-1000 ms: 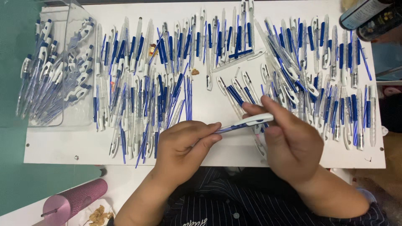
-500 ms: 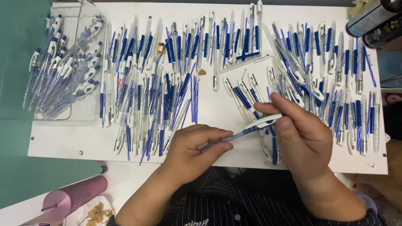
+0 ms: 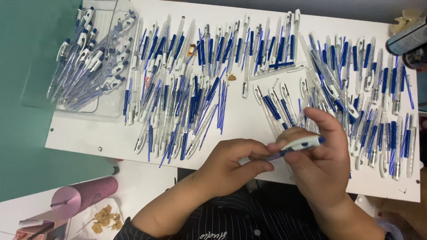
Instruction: The person assembles blue and white ballpoint pens by inserting blue ink refills into white pen barrels. They pick up a barrel, insert a refill, and place the completed pen into a clear plastic container on the left.
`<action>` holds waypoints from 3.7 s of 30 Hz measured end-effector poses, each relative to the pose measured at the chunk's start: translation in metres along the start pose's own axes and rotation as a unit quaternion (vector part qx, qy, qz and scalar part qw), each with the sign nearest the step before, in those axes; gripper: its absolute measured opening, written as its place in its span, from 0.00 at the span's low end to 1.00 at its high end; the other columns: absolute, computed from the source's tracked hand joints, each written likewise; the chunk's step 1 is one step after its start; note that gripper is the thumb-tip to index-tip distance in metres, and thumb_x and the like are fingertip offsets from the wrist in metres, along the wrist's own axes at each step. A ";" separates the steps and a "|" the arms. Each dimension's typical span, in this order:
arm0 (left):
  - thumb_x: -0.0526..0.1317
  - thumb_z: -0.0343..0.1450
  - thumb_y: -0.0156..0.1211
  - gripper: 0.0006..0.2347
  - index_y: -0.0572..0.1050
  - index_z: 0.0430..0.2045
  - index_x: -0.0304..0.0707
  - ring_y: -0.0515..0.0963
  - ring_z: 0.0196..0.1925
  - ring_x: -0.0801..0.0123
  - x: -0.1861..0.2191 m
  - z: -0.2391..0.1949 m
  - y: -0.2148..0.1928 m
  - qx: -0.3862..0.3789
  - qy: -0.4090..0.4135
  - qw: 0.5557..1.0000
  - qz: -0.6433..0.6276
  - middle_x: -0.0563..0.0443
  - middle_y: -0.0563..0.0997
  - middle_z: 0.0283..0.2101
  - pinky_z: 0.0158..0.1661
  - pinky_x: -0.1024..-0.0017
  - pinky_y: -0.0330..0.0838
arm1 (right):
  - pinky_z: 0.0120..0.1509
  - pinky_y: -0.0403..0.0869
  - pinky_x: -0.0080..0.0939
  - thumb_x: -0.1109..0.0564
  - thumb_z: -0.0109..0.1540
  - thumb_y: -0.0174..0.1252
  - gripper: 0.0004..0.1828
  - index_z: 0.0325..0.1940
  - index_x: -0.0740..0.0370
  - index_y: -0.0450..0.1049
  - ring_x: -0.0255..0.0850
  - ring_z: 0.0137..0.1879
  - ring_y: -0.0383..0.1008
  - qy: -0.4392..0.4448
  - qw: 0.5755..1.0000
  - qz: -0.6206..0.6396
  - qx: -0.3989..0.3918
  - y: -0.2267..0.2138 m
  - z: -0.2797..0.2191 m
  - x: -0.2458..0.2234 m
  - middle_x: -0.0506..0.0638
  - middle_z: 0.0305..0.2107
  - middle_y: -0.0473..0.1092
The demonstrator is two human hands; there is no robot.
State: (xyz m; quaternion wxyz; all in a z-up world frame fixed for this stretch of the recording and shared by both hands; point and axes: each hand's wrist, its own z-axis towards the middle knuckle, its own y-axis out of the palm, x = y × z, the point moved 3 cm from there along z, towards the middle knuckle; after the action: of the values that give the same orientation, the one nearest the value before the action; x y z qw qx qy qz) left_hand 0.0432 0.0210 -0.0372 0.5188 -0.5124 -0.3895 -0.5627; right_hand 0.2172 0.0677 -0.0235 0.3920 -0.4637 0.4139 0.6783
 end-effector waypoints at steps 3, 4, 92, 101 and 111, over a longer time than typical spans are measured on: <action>0.37 0.73 0.65 0.04 0.78 0.39 0.42 0.84 0.39 0.74 0.005 -0.001 -0.001 -0.026 -0.020 0.999 -0.022 0.55 0.85 0.37 0.46 0.75 0.77 | 0.54 0.76 0.47 0.55 0.61 0.64 0.37 0.69 0.59 0.52 0.46 0.38 0.77 -0.047 0.998 -0.012 -0.031 0.006 0.004 -0.009 0.59 0.32 0.77; 0.37 0.73 0.65 0.04 0.78 0.39 0.42 0.84 0.39 0.74 0.008 -0.002 -0.005 -0.026 -0.020 0.999 -0.021 0.55 0.85 0.37 0.46 0.75 0.77 | 0.54 0.76 0.47 0.55 0.61 0.64 0.37 0.69 0.59 0.52 0.46 0.38 0.77 -0.047 0.998 -0.012 -0.031 0.004 0.005 -0.012 0.59 0.32 0.77; 0.59 0.82 0.37 0.30 0.48 0.80 0.54 0.90 0.42 0.39 -0.014 0.001 -0.326 0.089 -0.453 0.481 0.745 0.33 0.88 0.46 0.28 0.53 0.80 | 0.63 0.77 0.55 0.75 0.80 0.49 0.23 0.80 0.76 0.58 0.61 0.57 0.77 -0.150 0.863 -0.472 0.097 -0.167 -0.001 -0.001 0.77 0.51 0.74; 0.53 0.75 0.61 0.15 0.81 0.50 0.47 0.84 0.31 0.51 0.018 0.039 -0.173 0.185 -0.173 0.646 0.720 0.46 0.85 0.37 0.23 0.55 0.75 | 0.53 0.75 0.53 0.60 0.68 0.60 0.13 0.55 0.63 0.81 0.52 0.47 0.79 -0.144 0.774 -0.613 -0.065 -0.099 0.004 0.009 0.57 0.43 0.80; 0.44 0.72 0.62 0.09 0.76 0.30 0.39 0.79 0.26 0.50 -0.073 0.058 -0.042 0.033 -0.162 0.762 0.626 0.47 0.79 0.30 0.17 0.56 0.69 | 0.54 0.72 0.52 0.51 0.65 0.60 0.12 0.48 0.58 0.81 0.53 0.52 0.71 -0.098 0.784 -0.592 -0.160 -0.040 0.030 0.018 0.49 0.44 0.77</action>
State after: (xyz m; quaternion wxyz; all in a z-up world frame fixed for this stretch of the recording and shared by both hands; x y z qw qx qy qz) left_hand 0.0072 0.0979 -0.0950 0.7012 -0.7086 -0.0783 -0.0082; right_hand 0.2396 0.1126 -0.0421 0.6750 -0.6046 -0.0974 0.4114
